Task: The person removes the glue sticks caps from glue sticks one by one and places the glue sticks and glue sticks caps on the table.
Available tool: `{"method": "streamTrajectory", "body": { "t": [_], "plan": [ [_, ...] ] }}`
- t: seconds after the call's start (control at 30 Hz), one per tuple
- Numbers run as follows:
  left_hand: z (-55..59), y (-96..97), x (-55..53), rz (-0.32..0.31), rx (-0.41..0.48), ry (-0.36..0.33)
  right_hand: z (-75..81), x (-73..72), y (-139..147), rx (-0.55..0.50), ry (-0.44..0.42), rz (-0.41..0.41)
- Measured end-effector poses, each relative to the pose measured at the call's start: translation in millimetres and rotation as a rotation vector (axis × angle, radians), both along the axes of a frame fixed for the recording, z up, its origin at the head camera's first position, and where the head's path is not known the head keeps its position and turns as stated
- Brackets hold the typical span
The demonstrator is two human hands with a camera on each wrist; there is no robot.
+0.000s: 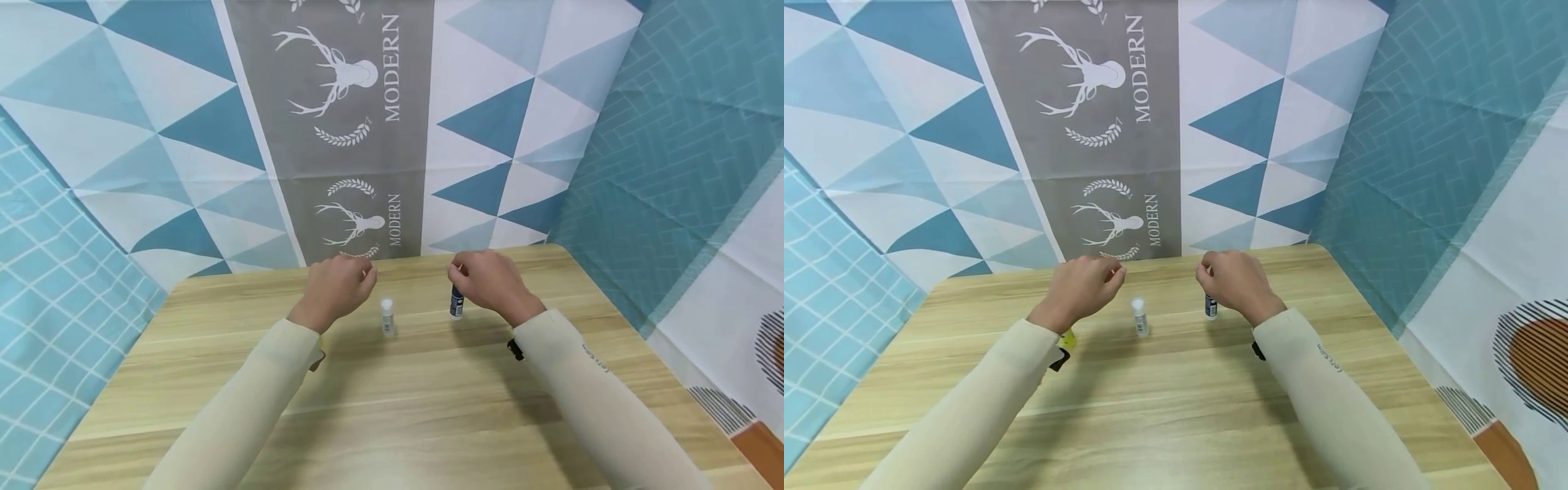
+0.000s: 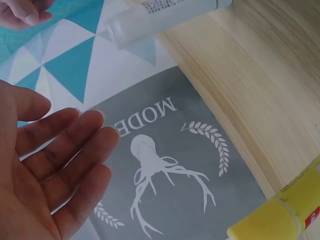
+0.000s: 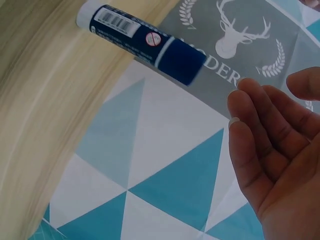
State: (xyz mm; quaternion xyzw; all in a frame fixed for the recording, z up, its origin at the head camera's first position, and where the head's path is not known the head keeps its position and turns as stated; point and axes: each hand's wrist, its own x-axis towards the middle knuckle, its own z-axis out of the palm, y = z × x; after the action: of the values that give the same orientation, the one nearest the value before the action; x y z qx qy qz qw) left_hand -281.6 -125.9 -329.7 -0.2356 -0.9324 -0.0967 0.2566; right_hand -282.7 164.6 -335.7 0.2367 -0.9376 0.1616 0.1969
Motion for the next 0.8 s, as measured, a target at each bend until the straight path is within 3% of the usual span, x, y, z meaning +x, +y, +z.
{"method": "streamTrajectory", "body": {
  "t": [0.27,0.5,0.8],
  "plan": [
    [-2.1,5.0,8.4,-0.058,0.011,0.068,1.8,2.1,2,-0.024,-0.002,-0.008],
    [-3.8,14.4,11.7,-0.093,-0.02,0.117,-3.9,6.4,4,-0.018,-0.058,-0.016],
    [-5.6,28.1,23.1,-0.111,-0.016,0.07,-15.7,11.0,8,-0.005,-0.054,-0.02]
  ]
}}
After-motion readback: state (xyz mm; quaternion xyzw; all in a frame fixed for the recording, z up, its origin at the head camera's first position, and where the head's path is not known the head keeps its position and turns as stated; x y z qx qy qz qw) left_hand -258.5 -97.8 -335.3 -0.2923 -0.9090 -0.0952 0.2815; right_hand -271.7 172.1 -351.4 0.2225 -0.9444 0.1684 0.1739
